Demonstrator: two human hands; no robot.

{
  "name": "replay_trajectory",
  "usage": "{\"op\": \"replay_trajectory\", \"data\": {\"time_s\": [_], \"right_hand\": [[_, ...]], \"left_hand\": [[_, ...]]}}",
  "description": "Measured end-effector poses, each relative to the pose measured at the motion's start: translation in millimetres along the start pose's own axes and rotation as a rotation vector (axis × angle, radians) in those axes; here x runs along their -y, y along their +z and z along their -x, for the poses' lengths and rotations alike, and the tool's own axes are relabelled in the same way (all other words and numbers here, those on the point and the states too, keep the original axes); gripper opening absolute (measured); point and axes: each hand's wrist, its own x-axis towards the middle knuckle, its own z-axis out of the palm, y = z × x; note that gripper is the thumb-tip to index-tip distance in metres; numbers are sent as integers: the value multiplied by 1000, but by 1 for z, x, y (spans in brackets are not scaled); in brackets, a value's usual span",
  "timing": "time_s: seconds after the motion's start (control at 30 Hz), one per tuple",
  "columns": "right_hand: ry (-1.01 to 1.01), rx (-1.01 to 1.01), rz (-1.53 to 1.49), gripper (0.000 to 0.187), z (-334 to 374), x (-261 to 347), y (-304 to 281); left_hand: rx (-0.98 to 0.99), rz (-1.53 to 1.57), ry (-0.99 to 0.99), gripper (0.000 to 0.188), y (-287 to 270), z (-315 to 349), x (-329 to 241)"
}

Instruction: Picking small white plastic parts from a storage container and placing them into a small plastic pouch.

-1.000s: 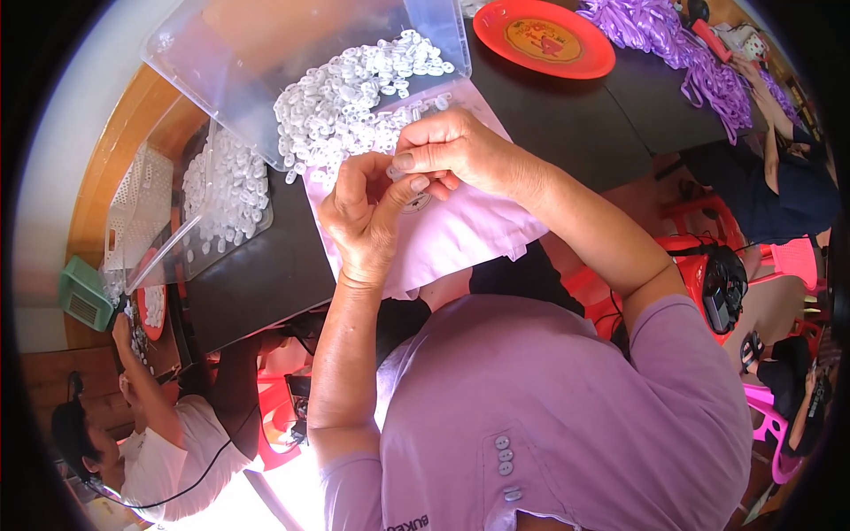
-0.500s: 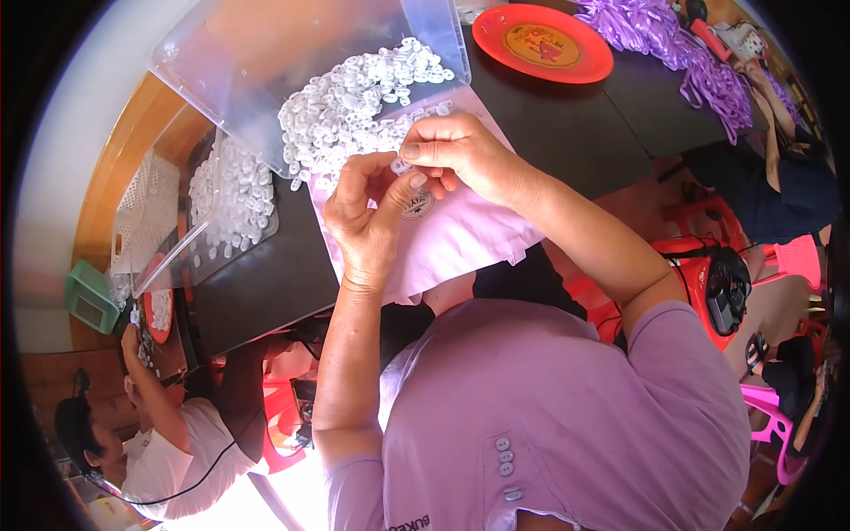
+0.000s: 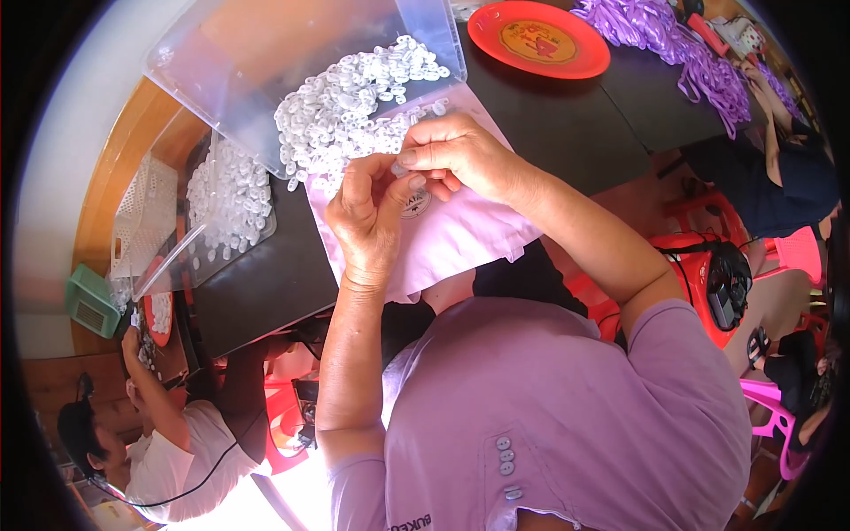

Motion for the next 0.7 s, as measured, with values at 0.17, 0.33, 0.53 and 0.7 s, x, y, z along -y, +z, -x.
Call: {"op": "replay_trajectory", "data": {"time_s": [0.17,0.33,0.53,0.7], "right_hand": [[59,43,-68,23,2,1,-3],[58,65,-51,22,3,3,-2],[41,18,-131,23,3,1,1],[-19,-47,-86,23,3,3,3]], "left_hand": [[16,-54,23,28,1,1,-4],[-25,-140,117,26,1,1,0],[-19,-162,108,23,3,2,0],[-9,-15,-62,24,5,-1,-10]]}}
